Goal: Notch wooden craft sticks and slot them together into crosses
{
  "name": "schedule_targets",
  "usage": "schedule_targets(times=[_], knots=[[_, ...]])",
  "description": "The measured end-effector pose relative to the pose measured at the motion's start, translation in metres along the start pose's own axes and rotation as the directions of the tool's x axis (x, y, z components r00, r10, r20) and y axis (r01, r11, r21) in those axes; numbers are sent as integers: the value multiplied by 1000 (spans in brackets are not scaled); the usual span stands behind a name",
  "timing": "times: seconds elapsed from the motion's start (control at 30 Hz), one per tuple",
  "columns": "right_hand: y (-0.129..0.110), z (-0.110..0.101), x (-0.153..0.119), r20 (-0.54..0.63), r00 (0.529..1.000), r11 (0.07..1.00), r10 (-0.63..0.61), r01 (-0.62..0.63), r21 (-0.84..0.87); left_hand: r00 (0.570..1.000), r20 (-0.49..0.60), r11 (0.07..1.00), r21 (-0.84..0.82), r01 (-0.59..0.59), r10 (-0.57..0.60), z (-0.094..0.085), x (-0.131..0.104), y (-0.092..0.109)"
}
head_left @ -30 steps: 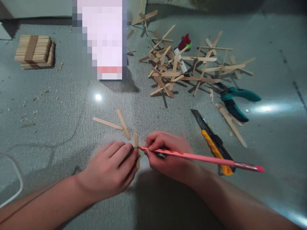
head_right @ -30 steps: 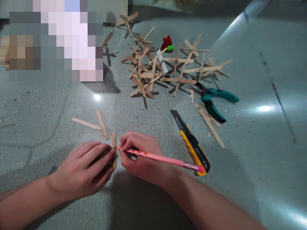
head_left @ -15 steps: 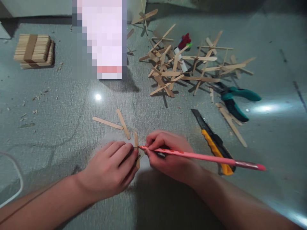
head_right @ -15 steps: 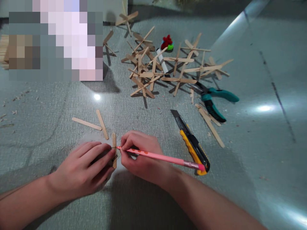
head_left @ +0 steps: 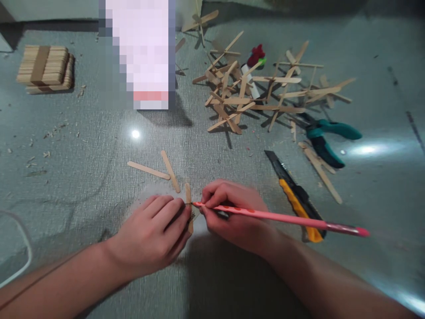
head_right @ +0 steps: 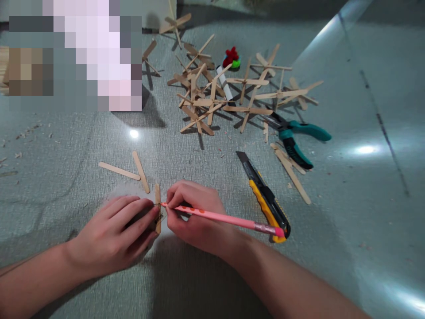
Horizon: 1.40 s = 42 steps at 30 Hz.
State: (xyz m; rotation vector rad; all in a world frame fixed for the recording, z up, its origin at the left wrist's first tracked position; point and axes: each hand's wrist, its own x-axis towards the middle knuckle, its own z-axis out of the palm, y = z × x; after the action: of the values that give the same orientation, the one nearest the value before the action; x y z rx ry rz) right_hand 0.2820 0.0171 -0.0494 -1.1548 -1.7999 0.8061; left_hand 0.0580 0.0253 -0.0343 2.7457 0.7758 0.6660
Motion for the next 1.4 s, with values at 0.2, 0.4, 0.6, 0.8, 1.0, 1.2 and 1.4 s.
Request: schedule_targets(times=[0.2,0.4,0.6,0.8,1.0,1.2,1.4], knots=[[0,1,0,-4,1000,1000,-11,11,8,1000,-2,1000,-1,-2,2,-1,0,0],[0,0,0,3,1000,1000,-4,4,10,1000,9,1000,-14,5,-5,0,-2,-1],[0,0,1,-5,1000,1000,2,-2,6,1000,18,1000,-15,7,-6,0,-2,-1],[0,1,-1,-5,1000,1000,1,-1,18,1000,6,1000,-15,6,-5,0,-1,-1],[0,0,0,-1,1000,1000,-11,11,11,1000,10,1000,-13,-2,3,0,0,-1],[-1,1,1,4,1000,1000,-24,24,-11,1000,12,1000,-17,1,0,-1,0,-1],[-2,0,1,-7,1000,1000,-8,8,-8,1000,17,1000,-15,-2,2,-2,2,0]])
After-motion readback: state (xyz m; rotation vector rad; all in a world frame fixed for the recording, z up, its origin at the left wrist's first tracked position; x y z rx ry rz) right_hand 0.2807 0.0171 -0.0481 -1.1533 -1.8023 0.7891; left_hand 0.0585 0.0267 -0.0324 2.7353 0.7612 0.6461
